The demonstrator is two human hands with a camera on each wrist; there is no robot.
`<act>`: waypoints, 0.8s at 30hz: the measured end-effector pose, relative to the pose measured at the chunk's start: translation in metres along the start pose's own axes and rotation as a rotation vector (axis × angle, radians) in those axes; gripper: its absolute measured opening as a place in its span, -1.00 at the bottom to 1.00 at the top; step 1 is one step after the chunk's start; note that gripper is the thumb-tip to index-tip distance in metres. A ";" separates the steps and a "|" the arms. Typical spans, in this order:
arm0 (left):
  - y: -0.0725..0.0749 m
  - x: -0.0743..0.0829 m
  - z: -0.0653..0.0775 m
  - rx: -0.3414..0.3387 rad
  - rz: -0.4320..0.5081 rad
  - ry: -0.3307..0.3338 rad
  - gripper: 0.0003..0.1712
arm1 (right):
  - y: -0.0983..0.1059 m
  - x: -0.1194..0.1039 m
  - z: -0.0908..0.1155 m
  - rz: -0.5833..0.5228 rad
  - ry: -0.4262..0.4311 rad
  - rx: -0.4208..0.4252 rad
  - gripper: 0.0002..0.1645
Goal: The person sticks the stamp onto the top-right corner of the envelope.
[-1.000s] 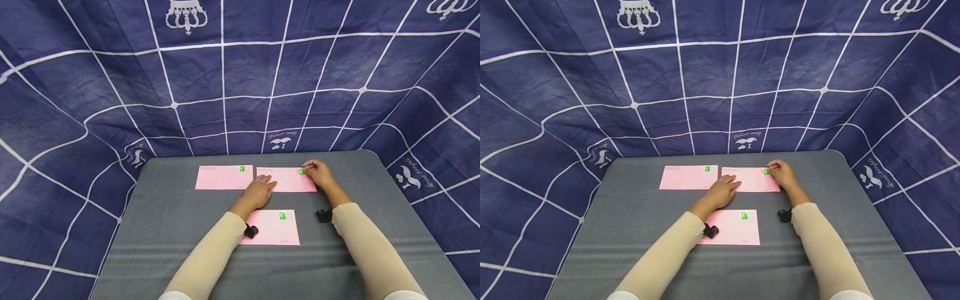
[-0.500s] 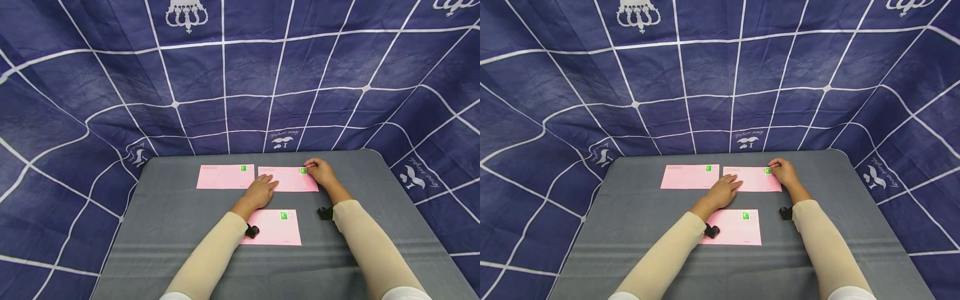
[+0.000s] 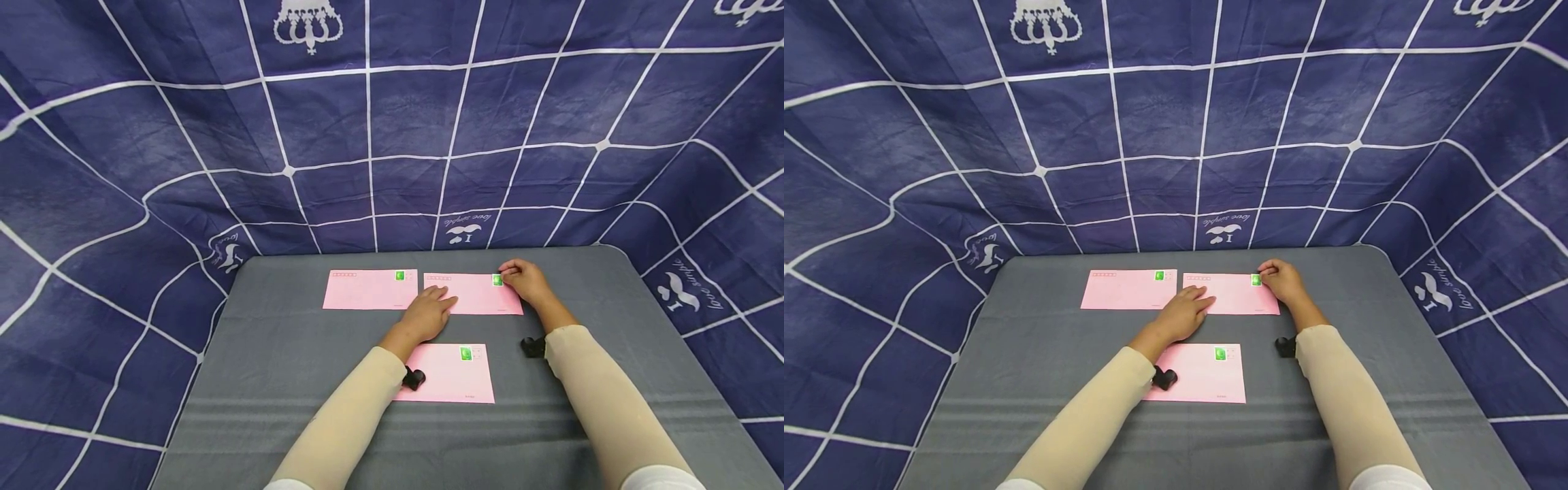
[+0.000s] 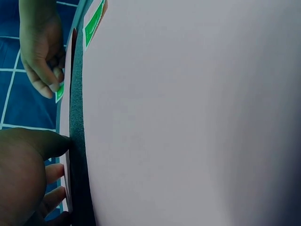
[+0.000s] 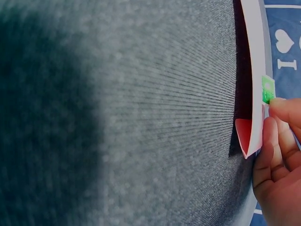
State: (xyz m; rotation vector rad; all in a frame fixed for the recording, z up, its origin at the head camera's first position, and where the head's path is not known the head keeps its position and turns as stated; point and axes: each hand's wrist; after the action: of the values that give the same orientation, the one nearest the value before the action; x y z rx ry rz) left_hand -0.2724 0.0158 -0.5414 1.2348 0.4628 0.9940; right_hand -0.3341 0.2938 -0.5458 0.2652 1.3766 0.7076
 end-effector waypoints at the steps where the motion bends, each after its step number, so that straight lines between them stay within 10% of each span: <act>1: 0.000 0.000 -0.001 0.001 -0.002 -0.001 -0.50 | 0.000 0.000 0.000 -0.001 0.000 -0.004 -0.74; 24: -0.003 -0.001 0.000 0.003 -0.028 0.008 -0.49 | -0.004 -0.002 0.000 0.022 0.003 -0.013 -0.73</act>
State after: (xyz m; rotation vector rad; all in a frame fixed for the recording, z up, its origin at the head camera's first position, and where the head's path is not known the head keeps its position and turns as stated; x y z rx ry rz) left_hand -0.2717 0.0151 -0.5441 1.2243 0.4866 0.9748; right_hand -0.3333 0.2901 -0.5466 0.2697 1.3736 0.7352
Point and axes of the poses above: each hand's wrist, its own z-axis away from the middle knuckle, its own y-axis out of the back of the hand, x = y × z, and after that the axes turned 15 degrees about -x, right-handed
